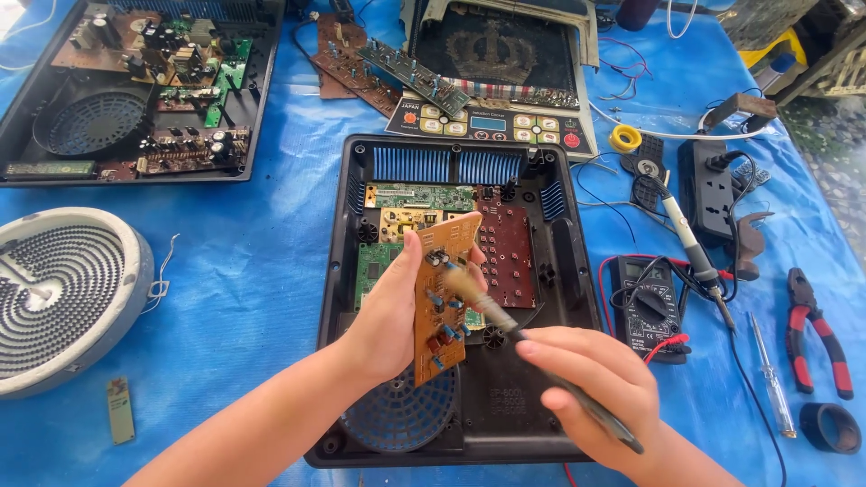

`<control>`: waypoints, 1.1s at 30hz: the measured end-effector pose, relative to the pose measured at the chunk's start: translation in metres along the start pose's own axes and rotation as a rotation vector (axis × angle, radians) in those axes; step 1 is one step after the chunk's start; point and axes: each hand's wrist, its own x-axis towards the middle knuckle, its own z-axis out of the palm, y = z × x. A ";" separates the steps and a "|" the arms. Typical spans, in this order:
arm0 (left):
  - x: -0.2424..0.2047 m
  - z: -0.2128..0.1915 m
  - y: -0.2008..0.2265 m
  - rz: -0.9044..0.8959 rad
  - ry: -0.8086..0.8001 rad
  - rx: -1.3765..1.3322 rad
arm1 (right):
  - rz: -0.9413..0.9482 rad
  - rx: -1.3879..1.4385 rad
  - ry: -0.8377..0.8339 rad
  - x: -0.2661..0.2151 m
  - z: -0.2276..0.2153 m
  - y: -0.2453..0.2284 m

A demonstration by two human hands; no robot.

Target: Cleaning dust and debris from electronic circuit boards using a brush during appliance repair.

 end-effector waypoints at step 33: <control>0.000 0.011 0.016 0.045 0.190 0.133 | 0.272 0.364 0.017 -0.006 0.007 0.013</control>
